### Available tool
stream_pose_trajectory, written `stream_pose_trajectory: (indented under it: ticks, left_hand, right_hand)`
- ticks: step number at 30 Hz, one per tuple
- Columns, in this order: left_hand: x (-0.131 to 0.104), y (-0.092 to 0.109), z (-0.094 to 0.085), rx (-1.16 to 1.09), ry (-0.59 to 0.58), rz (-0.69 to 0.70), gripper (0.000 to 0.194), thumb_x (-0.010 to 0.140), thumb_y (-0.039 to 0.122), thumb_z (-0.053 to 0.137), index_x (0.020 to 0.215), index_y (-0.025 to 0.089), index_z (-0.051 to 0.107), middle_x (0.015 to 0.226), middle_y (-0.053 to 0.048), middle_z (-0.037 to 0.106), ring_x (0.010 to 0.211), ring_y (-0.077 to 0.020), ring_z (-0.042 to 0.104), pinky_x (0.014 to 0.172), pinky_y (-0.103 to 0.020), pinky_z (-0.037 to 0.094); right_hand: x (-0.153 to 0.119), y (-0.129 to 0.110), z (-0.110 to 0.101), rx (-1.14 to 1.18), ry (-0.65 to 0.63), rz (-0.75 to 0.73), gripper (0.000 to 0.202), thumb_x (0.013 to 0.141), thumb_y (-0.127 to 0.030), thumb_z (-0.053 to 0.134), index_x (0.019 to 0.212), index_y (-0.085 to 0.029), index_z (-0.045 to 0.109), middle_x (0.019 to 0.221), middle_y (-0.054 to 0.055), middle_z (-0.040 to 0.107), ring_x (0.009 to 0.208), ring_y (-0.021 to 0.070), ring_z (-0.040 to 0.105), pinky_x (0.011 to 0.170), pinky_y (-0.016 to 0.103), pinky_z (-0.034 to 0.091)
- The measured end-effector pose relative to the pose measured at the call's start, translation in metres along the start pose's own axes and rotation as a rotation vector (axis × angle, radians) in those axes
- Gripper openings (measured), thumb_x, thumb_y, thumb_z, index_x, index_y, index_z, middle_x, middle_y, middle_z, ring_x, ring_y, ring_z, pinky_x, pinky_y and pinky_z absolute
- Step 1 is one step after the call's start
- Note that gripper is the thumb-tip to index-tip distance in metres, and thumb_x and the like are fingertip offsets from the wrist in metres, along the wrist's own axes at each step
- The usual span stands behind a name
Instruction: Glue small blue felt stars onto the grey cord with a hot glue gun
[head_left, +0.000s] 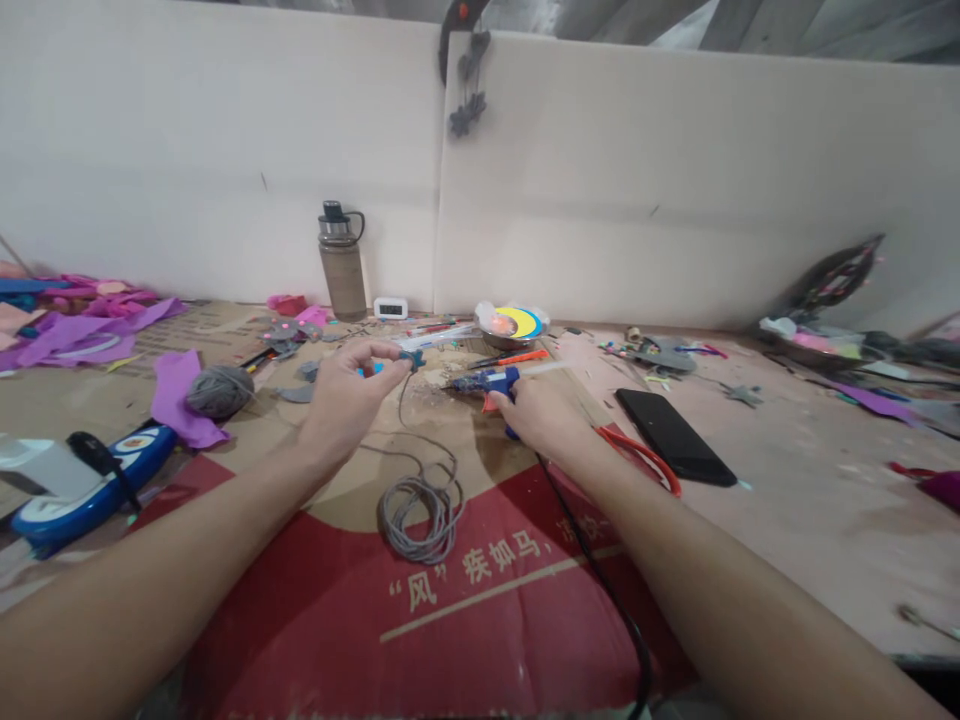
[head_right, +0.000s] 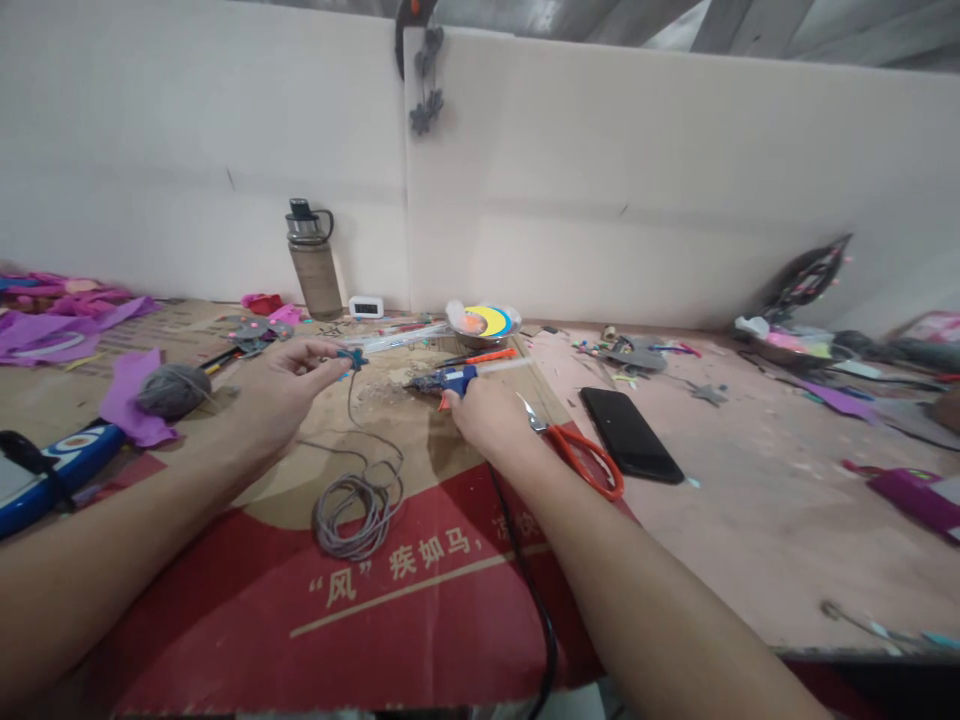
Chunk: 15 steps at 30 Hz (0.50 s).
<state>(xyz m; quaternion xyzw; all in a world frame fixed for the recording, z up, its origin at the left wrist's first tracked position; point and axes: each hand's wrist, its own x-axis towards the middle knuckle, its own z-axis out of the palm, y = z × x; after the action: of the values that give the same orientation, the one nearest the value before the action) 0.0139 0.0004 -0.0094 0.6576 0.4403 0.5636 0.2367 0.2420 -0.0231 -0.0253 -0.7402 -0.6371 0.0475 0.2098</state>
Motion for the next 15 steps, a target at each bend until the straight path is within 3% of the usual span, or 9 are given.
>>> stream_pose_trajectory:
  ticks: [2,4,5,8,10,13,15]
  left_hand:
    - [-0.002,0.004,0.000,0.057,-0.031,0.047,0.016,0.073,0.034,0.069,0.079,0.019,0.069,0.076,-0.001,0.065,0.063,-0.0116,0.051,0.057,-0.024,0.037]
    - [-0.006,0.009,0.000,0.086,-0.089,0.047,0.016,0.076,0.034,0.066,0.081,0.020,0.069,0.068,0.001,0.062,0.060,-0.0120,0.049,0.056,-0.025,0.035]
    - [-0.008,0.012,0.000,0.105,-0.109,0.049,0.016,0.077,0.034,0.065,0.081,0.020,0.069,0.065,0.001,0.061,0.058,-0.0120,0.048,0.055,-0.025,0.035]
    - [-0.012,0.019,-0.001,0.187,-0.084,0.106,0.011,0.076,0.031,0.066,0.078,0.020,0.069,0.066,0.002,0.061,0.060,-0.0121,0.048,0.058,-0.026,0.036]
    - [-0.013,0.019,-0.002,0.215,-0.044,0.133,0.009,0.074,0.028,0.068,0.078,0.020,0.069,0.069,0.001,0.062,0.063,-0.0126,0.050,0.062,-0.026,0.038]
    - [-0.009,0.014,-0.003,0.112,-0.039,0.084,0.013,0.074,0.029,0.067,0.084,0.020,0.069,0.072,0.001,0.064,0.065,-0.0130,0.054,0.063,-0.026,0.041]
    - [-0.006,0.008,-0.002,-0.035,-0.056,0.026,0.015,0.074,0.029,0.067,0.085,0.019,0.067,0.076,0.000,0.065,0.065,-0.0123,0.056,0.063,-0.025,0.043]
  right_hand:
    - [-0.007,-0.006,-0.007,0.010,0.168,-0.064,0.024,0.083,-0.038,0.052,0.076,-0.015,0.057,0.093,0.022,0.063,0.097,0.0333,0.059,0.084,0.046,0.042]
    - [-0.014,-0.018,-0.009,0.276,0.278,-0.168,0.017,0.083,-0.035,0.053,0.084,-0.018,0.053,0.099,0.017,0.062,0.103,0.0290,0.056,0.090,0.044,0.041]
    - [-0.018,-0.026,-0.008,0.479,0.264,-0.206,0.017,0.083,-0.034,0.053,0.090,-0.019,0.050,0.101,0.014,0.061,0.103,0.0257,0.056,0.090,0.042,0.042]
    - [-0.026,-0.056,0.003,1.119,0.047,-0.195,0.037,0.074,-0.029,0.063,0.102,-0.023,0.040,0.114,0.010,0.057,0.108,0.0198,0.056,0.092,0.036,0.045]
    - [-0.029,-0.074,0.013,1.418,-0.119,-0.134,0.048,0.069,-0.024,0.066,0.105,-0.024,0.034,0.106,0.007,0.058,0.099,0.0170,0.059,0.088,0.034,0.047]
    - [-0.031,-0.091,0.022,1.574,-0.292,-0.084,0.048,0.071,-0.023,0.065,0.105,-0.025,0.031,0.084,-0.002,0.057,0.075,0.0135,0.061,0.078,0.034,0.049]
    - [-0.032,-0.093,0.024,1.487,-0.220,-0.080,0.045,0.073,-0.027,0.065,0.105,-0.025,0.032,0.076,-0.006,0.053,0.064,0.0117,0.055,0.068,0.032,0.048]
